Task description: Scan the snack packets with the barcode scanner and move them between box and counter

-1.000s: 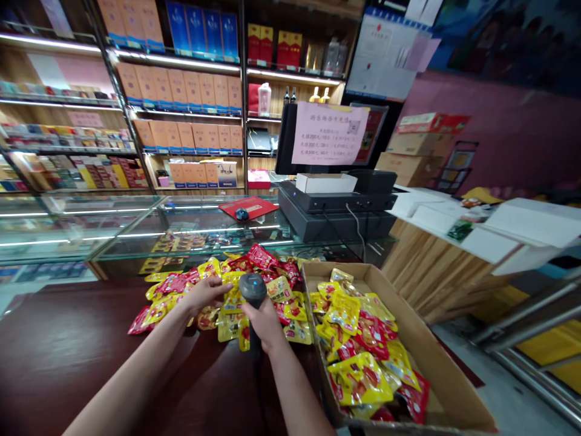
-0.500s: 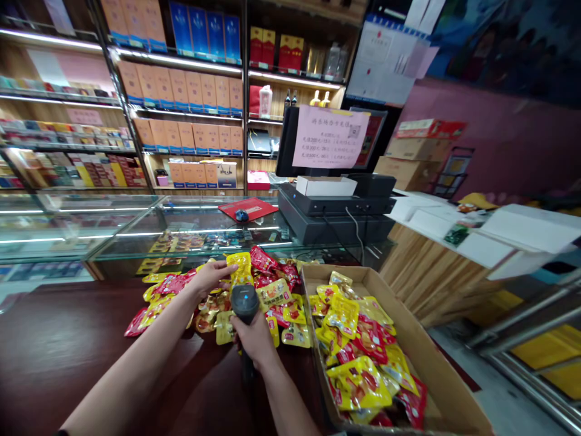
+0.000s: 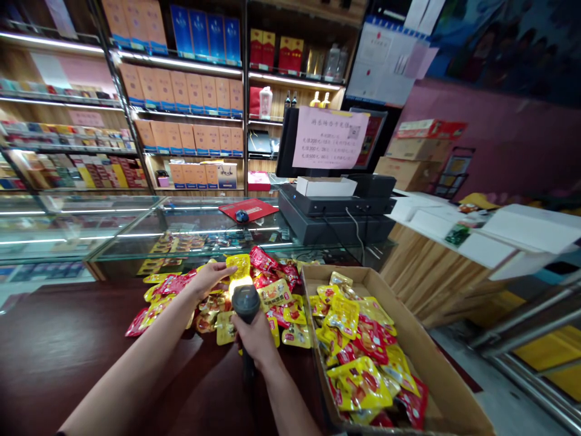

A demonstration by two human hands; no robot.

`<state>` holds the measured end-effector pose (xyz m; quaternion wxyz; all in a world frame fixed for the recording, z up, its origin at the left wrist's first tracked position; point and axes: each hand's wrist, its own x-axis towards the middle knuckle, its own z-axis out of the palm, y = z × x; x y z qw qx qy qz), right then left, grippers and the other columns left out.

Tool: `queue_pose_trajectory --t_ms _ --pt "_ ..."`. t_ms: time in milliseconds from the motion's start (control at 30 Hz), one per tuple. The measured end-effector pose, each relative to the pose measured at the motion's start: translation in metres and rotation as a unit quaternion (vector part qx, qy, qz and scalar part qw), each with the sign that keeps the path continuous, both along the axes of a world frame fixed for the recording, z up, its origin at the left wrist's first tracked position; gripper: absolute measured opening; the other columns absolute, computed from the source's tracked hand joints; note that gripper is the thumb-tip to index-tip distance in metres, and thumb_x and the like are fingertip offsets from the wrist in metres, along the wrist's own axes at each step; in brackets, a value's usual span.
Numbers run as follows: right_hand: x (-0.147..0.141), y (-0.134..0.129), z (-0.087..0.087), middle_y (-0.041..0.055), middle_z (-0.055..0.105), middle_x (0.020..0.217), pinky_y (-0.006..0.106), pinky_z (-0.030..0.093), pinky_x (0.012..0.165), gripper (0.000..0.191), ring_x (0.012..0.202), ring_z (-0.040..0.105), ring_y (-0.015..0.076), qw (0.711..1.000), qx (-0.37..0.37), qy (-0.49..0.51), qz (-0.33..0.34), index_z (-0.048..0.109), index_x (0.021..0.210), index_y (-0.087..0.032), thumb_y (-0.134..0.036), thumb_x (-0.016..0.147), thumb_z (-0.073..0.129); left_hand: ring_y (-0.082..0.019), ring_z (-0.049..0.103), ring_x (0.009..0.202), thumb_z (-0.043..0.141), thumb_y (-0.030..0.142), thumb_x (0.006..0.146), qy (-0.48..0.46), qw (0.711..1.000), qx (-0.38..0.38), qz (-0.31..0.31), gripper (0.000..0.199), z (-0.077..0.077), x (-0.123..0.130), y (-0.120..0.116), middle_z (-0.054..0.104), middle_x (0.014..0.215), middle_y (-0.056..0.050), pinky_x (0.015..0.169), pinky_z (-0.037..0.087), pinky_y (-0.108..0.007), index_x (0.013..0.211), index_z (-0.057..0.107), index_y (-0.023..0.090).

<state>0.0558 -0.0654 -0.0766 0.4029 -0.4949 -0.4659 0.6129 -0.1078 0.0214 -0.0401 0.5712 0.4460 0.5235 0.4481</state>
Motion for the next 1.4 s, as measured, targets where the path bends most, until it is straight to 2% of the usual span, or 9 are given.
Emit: queue_pose_trajectory --t_ms 133,233,400,600,767,967,1167,1267,1400 --pt "0.007 0.0 0.014 0.0025 0.067 0.069 0.028 0.048 0.06 0.026 0.061 0.059 0.0156 0.995 0.083 -0.019 -0.044 0.064 0.079 -0.015 -0.035 0.064 0.07 -0.009 0.049 0.057 0.079 0.048 0.053 0.012 1.0 0.01 -0.007 0.04 0.002 -0.002 -0.007 0.052 0.062 0.003 0.05 0.045 -0.019 0.068 0.061 0.016" --pt "0.013 0.0 0.028 0.005 0.07 0.091 0.031 0.046 0.082 0.032 0.088 0.062 0.0209 0.991 0.109 0.002 -0.084 0.067 0.091 -0.016 -0.032 0.063 0.072 -0.008 0.048 0.055 0.08 0.048 0.053 0.012 1.0 -0.004 -0.022 0.041 0.0 -0.003 -0.014 0.048 0.058 0.004 0.047 0.044 -0.018 0.064 0.056 0.016" --pt "0.024 -0.001 0.041 0.0032 0.071 0.086 0.028 0.048 0.075 0.031 0.082 0.063 0.0191 0.991 0.012 0.093 -0.094 0.068 0.086 -0.018 -0.029 0.058 0.075 -0.006 0.045 0.047 0.078 0.044 0.061 -0.067 0.99 -0.074 -0.1 0.037 0.0 0.002 -0.03 0.048 0.054 0.005 0.044 0.039 -0.016 0.068 0.055 0.016" --pt "0.068 -0.019 0.05 0.0054 0.07 0.09 0.026 0.051 0.072 0.031 0.082 0.064 0.0178 0.977 -0.064 0.181 -0.09 0.07 0.086 -0.017 -0.026 0.058 0.078 -0.018 0.065 0.081 0.062 0.045 0.079 -0.181 0.944 -0.171 -0.215 0.034 0.024 0.022 -0.054 0.066 0.09 -0.01 0.076 0.051 -0.029 0.091 0.063 0.013" --pt "0.122 -0.043 0.063 0.0072 0.071 0.097 0.028 0.052 0.077 0.027 0.09 0.066 0.02 0.97 -0.057 0.21 -0.107 0.071 0.089 -0.018 -0.024 0.063 0.076 -0.021 0.066 0.086 0.052 0.053 0.083 -0.214 0.909 -0.222 -0.281 0.045 0.044 0.065 -0.057 0.065 0.1 -0.014 0.082 0.049 -0.032 0.097 0.064 0.011" --pt "0.193 -0.057 0.082 0.0083 0.072 0.096 0.03 0.053 0.075 0.03 0.084 0.068 0.0213 0.957 -0.042 0.224 -0.179 0.07 0.092 -0.017 -0.024 0.063 0.076 -0.027 0.062 0.101 0.046 0.057 0.084 -0.2 0.88 -0.239 -0.359 0.057 0.061 0.153 -0.043 0.062 0.109 -0.02 0.089 0.047 -0.036 0.107 0.061 0.007" --pt "0.254 -0.045 0.097 0.0053 0.073 0.086 0.027 0.053 0.065 0.028 0.069 0.066 0.0169 0.937 0.014 0.161 -0.311 0.068 0.089 -0.017 -0.022 0.062 0.075 -0.03 0.057 0.111 0.042 0.059 0.085 -0.176 0.903 -0.23 -0.318 0.067 0.072 0.24 -0.011 0.052 0.125 -0.023 0.089 0.049 -0.041 0.125 0.048 0.006" --pt "0.267 -0.041 0.1 0.0054 0.072 0.087 0.028 0.054 0.068 0.03 0.073 0.066 0.0178 0.925 0.023 0.179 -0.334 0.068 0.089 -0.017 -0.02 0.06 0.075 -0.031 0.052 0.118 0.04 0.057 0.086 -0.17 0.906 -0.236 -0.308 0.068 0.072 0.25 -0.003 0.044 0.135 -0.024 0.089 0.049 -0.042 0.132 0.041 0.007" --pt "0.254 -0.047 0.1 0.0066 0.071 0.092 0.029 0.054 0.071 0.03 0.082 0.067 0.0206 0.938 0.013 0.201 -0.283 0.068 0.092 -0.017 -0.022 0.062 0.074 -0.032 0.052 0.117 0.044 0.056 0.085 -0.169 0.911 -0.24 -0.289 0.066 0.063 0.221 -0.003 0.046 0.133 -0.024 0.09 0.049 -0.044 0.127 0.044 0.005"
